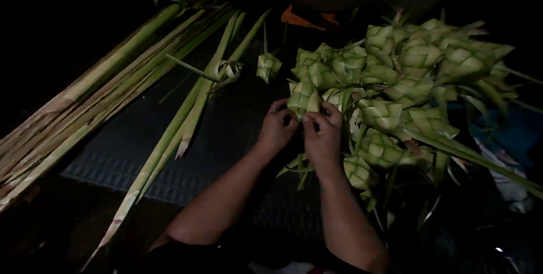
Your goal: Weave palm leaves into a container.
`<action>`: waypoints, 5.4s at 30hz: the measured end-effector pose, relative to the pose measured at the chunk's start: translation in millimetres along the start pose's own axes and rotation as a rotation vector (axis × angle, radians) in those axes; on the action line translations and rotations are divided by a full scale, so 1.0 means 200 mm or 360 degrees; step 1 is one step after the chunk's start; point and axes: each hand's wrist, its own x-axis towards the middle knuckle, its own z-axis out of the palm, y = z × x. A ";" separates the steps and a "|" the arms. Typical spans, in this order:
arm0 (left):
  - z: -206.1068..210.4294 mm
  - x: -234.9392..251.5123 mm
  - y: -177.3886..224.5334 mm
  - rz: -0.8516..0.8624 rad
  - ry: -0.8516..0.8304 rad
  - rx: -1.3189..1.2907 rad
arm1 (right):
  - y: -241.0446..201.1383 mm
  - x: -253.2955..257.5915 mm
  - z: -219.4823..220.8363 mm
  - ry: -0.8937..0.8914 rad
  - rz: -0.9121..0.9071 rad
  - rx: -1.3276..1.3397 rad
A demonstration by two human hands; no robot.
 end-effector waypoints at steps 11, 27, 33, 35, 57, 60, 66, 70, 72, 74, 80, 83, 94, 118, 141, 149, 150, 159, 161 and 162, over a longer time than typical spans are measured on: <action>0.04 -0.03 0.02 -0.0089 -0.0067 0.0042 | 0.00 0.02 0.00 0.0001 0.0110 0.0009; 0.03 -0.01 0.04 -0.0236 -0.0010 0.0403 | 0.01 0.01 0.04 0.0017 -0.0146 -0.0260; 0.00 0.02 0.03 -0.0360 -0.0068 0.0313 | 0.01 0.01 0.06 -0.0035 -0.0240 -0.0406; 0.00 0.02 0.03 -0.0374 -0.0103 0.0290 | 0.02 0.01 0.06 -0.0052 -0.0226 -0.0416; 0.03 0.00 0.01 -0.0360 0.0221 -0.0659 | 0.01 0.01 0.01 -0.0029 0.0044 0.0046; 0.00 0.00 0.02 -0.0295 0.0113 -0.0519 | 0.02 0.02 -0.01 -0.0020 0.0042 0.0104; -0.06 0.02 -0.01 -0.0065 0.0079 -0.0607 | 0.04 0.04 -0.05 0.0002 0.0147 0.0166; -0.03 0.00 -0.01 0.0079 0.0149 -0.0259 | 0.01 0.05 -0.06 -0.0018 0.0365 0.0441; -0.04 -0.01 0.01 0.0117 0.0078 -0.0010 | 0.01 0.04 -0.06 0.0017 0.0438 0.0610; -0.05 -0.02 0.04 -0.0038 -0.0043 0.0179 | 0.01 0.05 -0.06 0.0014 0.0506 0.0784; -0.12 0.00 0.08 -0.0341 -0.0274 0.0087 | 0.03 0.06 -0.06 0.0008 0.0545 0.0891; -0.14 0.00 0.08 -0.0283 -0.0273 0.0026 | 0.03 0.06 -0.08 0.0038 0.0518 0.0832; -0.14 -0.01 0.05 0.0008 -0.0237 0.0169 | 0.01 0.04 -0.10 -0.0023 0.0195 0.0354; -0.22 0.02 0.04 -0.0199 -0.0451 -0.0502 | 0.05 0.06 -0.09 0.0009 0.0446 0.1123; -0.23 0.02 0.03 -0.0149 -0.0293 -0.0156 | 0.01 0.03 -0.09 -0.0057 0.0130 0.0205; -0.20 0.00 0.09 -0.0056 -0.0291 0.0502 | 0.04 0.03 -0.05 -0.0246 -0.0191 -0.0076; -0.20 0.00 0.09 -0.0070 -0.0296 0.0504 | 0.04 0.04 -0.05 -0.0247 -0.0164 -0.0079; -0.22 0.02 0.07 -0.0341 -0.0463 0.0268 | 0.06 0.05 -0.04 -0.0180 -0.0132 -0.0124; -0.21 0.02 0.07 -0.0383 -0.0510 0.0303 | 0.06 0.06 -0.04 -0.0153 -0.0112 -0.0123; -0.20 0.02 0.07 -0.0390 -0.0519 0.0336 | 0.06 0.06 -0.04 -0.0157 -0.0087 -0.0121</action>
